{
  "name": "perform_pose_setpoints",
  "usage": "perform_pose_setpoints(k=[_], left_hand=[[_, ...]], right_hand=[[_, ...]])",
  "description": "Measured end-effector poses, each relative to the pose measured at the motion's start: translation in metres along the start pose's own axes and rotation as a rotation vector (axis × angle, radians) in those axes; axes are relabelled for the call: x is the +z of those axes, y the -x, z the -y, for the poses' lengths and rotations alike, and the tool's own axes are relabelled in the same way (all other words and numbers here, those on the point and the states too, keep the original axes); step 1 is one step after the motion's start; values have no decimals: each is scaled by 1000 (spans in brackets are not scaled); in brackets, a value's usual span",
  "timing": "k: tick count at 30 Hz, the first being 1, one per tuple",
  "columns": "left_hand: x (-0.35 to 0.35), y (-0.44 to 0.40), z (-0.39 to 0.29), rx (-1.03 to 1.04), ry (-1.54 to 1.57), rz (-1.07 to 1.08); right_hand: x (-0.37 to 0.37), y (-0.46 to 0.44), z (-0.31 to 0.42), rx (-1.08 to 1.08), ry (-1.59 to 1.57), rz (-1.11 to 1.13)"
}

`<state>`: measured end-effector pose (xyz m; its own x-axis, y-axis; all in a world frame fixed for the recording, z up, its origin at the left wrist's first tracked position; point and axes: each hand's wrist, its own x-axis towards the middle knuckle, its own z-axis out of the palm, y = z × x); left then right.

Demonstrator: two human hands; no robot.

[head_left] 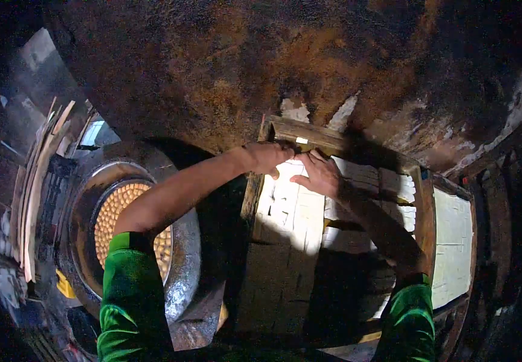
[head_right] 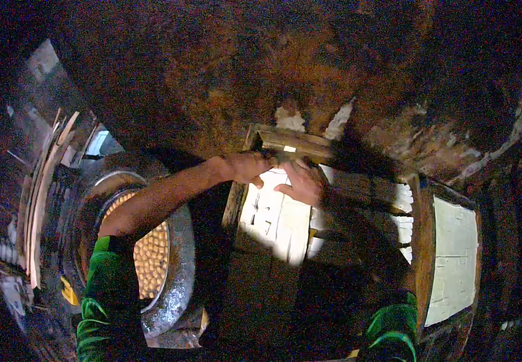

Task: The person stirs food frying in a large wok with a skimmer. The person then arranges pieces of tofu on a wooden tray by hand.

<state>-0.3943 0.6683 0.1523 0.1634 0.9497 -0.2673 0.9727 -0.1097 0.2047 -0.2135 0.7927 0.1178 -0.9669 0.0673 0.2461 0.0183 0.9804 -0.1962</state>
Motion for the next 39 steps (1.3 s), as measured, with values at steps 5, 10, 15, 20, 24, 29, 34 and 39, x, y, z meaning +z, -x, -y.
perform_pose_setpoints(k=[5,10,15,20,24,29,34,39], left_hand=[[-1,-12,8,-20,30,-8],[-19,-25,31,-23,296,136],[-13,-19,26,200,332,216],[1,-18,22,97,140,155],[0,-15,11,136,-220,117],[-13,14,-25,91,-108,184],[5,0,-1,288,-183,-63],[8,-25,10,99,35,303]], right_hand=[[10,-8,-15,-48,-52,-34],[11,-32,-46,27,-608,130],[18,-7,-31,41,-767,118],[-10,-10,-16,37,-324,135],[-6,-8,1,35,-217,156],[-4,12,27,202,-66,294],[-12,8,21,186,-116,242],[-5,4,4,181,-492,178]])
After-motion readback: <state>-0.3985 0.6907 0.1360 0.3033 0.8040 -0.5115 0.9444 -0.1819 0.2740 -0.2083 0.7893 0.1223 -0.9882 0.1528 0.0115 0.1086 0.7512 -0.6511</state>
